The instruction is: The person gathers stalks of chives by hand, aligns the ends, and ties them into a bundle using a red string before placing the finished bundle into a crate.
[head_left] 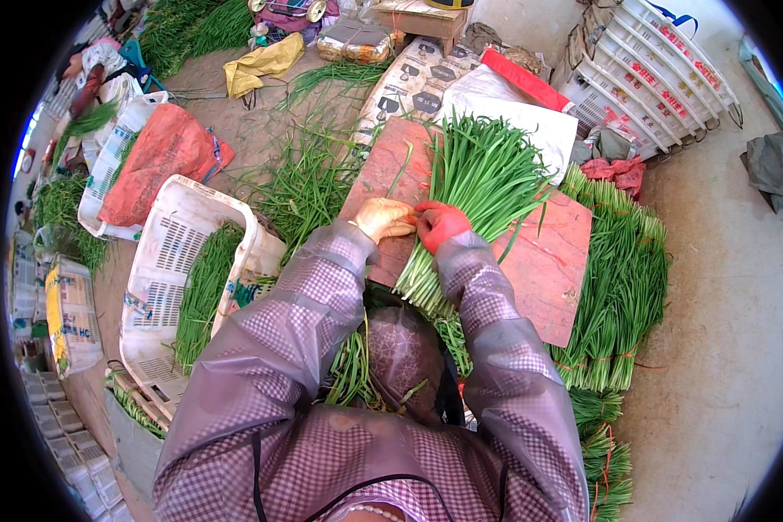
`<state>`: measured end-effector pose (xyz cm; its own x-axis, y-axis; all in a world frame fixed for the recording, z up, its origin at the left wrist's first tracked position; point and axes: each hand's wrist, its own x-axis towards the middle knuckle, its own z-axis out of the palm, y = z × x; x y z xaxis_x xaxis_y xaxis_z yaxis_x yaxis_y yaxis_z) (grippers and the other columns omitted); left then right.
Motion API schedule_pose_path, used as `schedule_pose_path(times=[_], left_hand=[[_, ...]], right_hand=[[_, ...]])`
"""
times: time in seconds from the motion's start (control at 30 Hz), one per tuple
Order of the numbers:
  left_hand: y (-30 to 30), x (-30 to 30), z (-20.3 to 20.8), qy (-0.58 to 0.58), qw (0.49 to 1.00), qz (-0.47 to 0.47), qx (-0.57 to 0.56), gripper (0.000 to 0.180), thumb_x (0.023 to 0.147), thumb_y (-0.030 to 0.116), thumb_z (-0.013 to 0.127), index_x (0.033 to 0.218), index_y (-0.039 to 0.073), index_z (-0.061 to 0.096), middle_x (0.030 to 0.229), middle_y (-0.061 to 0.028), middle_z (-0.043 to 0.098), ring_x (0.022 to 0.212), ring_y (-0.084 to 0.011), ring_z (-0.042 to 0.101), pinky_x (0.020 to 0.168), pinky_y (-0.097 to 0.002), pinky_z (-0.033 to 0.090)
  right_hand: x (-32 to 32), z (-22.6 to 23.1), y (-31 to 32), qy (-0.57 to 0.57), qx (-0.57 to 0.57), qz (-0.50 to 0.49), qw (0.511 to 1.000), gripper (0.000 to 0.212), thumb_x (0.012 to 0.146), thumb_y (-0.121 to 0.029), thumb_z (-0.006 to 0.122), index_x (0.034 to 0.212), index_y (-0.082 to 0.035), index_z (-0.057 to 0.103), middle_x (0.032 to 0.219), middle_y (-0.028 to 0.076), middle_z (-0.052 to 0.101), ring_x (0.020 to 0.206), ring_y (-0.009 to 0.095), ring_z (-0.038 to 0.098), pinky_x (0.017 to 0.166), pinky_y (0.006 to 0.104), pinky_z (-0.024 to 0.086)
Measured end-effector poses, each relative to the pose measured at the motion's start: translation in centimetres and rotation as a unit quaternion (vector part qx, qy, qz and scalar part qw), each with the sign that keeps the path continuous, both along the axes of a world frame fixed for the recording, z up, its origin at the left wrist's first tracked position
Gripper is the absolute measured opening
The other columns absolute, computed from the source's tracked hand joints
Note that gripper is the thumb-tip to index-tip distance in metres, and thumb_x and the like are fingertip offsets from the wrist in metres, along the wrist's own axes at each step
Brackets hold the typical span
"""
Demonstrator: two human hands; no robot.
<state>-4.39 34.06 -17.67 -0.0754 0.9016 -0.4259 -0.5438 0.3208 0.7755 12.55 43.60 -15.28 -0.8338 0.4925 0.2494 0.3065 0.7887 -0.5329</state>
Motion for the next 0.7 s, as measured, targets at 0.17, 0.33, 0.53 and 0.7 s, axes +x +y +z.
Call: schedule_pose_path(times=[0.17, 0.33, 0.53, 0.7], left_hand=[[-0.6, -0.3, 0.2, 0.003, 1.000, 0.005, 0.029, 0.033, 0.091, 0.013, 0.058, 0.116, -0.008, 0.056, 0.109, -0.0191, 0.065, 0.100, -0.0275, 0.066, 0.090, -0.0357, 0.054], [-0.4, -0.1, 0.8, -0.002, 1.000, -0.004, 0.022, 0.033, 0.090, 0.009, 0.058, 0.116, -0.009, 0.055, 0.108, -0.0186, 0.065, 0.102, -0.0275, 0.065, 0.091, -0.0350, 0.053], [-0.7, 0.1, 1.0, 0.005, 0.999, 0.017, 0.032, 0.026, 0.085, -0.001, 0.060, 0.110, -0.007, 0.059, 0.101, -0.0153, 0.067, 0.093, -0.0243, 0.067, 0.084, -0.0322, 0.055], [0.7, 2.2, 2.7, 0.177, 0.980, 0.034, 0.081, 0.016, 0.084, -0.002, 0.063, 0.100, -0.004, 0.064, 0.083, -0.0096, 0.068, 0.071, -0.0163, 0.065, 0.064, -0.0263, 0.053]], right_hand=[[-0.2, 0.9, -0.4, -0.024, -0.037, 0.001, 0.999, 0.016, 0.079, -0.018, 0.061, 0.083, -0.006, 0.071, 0.106, 0.009, 0.068, 0.091, 0.032, 0.065, 0.084, 0.0387, 0.052], [0.1, 0.5, 0.1, -0.023, -0.055, 0.009, 0.998, 0.013, 0.079, -0.017, 0.063, 0.084, -0.008, 0.071, 0.108, 0.008, 0.068, 0.093, 0.031, 0.065, 0.085, 0.0382, 0.051], [-0.4, 0.4, -0.4, 0.006, -0.051, 0.000, 0.999, 0.011, 0.078, -0.014, 0.067, 0.075, -0.004, 0.068, 0.106, 0.012, 0.068, 0.087, 0.032, 0.067, 0.080, 0.0367, 0.054], [0.7, -0.5, 0.2, 0.068, -0.021, -0.025, 0.997, 0.017, 0.079, -0.017, 0.066, 0.092, -0.006, 0.068, 0.106, 0.015, 0.067, 0.088, 0.034, 0.067, 0.080, 0.0375, 0.053]])
